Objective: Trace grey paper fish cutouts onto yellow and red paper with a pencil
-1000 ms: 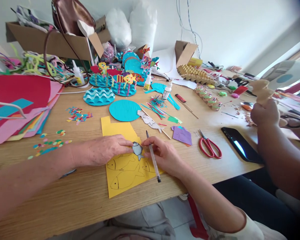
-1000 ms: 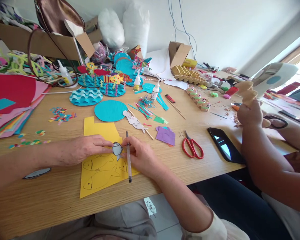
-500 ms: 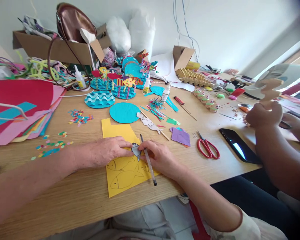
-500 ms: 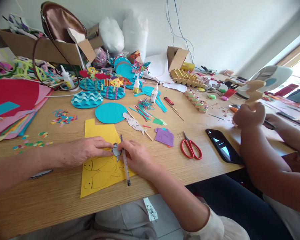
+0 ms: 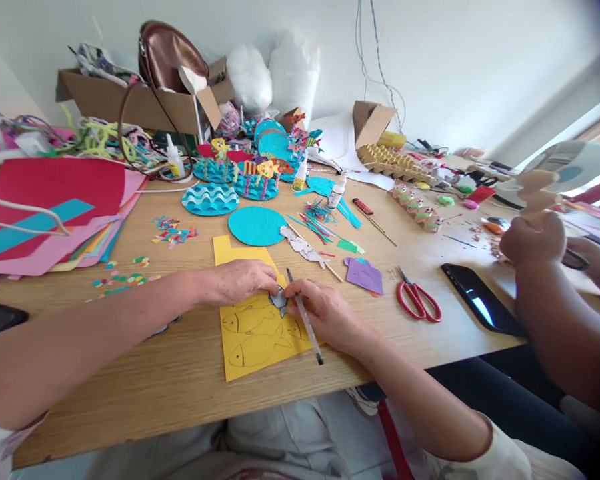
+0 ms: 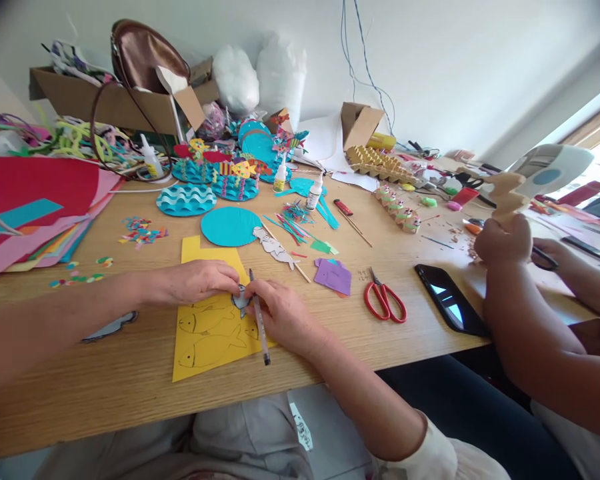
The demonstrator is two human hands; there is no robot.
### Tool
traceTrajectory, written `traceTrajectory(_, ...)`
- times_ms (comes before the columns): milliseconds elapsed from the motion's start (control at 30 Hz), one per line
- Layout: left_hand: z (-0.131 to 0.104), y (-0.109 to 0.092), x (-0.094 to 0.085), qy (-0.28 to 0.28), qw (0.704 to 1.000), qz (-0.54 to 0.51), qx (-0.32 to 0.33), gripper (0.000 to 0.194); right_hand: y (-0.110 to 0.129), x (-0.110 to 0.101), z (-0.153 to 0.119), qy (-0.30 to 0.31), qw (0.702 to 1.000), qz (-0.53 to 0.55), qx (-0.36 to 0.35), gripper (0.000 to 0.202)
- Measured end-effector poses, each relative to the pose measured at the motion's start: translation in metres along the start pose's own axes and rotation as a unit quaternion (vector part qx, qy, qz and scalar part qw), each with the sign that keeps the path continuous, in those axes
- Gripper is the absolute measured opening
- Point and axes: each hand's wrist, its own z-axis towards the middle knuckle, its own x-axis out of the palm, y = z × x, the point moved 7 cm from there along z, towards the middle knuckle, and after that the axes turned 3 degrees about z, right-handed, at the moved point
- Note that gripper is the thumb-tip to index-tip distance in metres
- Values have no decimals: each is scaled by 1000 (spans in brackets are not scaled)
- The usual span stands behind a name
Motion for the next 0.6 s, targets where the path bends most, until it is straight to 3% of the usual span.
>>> traceTrajectory(100, 3, 3, 2, -26, 1000, -5, -3, 21, 3, -17, -4, -56, 997, 46, 18, 3)
traceTrajectory(167, 4, 5, 3, -33, 999, -8, -9, 19, 5, -30, -7, -89, 992, 75, 43, 12)
traceTrajectory(300, 7, 5, 2, -35, 999, -22, -9, 21, 13, -30, -3, -17, 981, 171, 87, 9)
traceTrajectory(400, 10, 5, 1, -28, 999, -33, -9, 21, 16, -21, 3, 36, 977, 183, 107, 10)
traceTrajectory(500, 11, 6, 0, -15, 999, -46, -9, 23, 16, -13, 6, 56, 984, 150, 73, 13)
traceTrajectory(600, 11, 8, -1, -11, 998, -57, -9, 27, 18, -13, 1, 32, 997, 74, -9, 17)
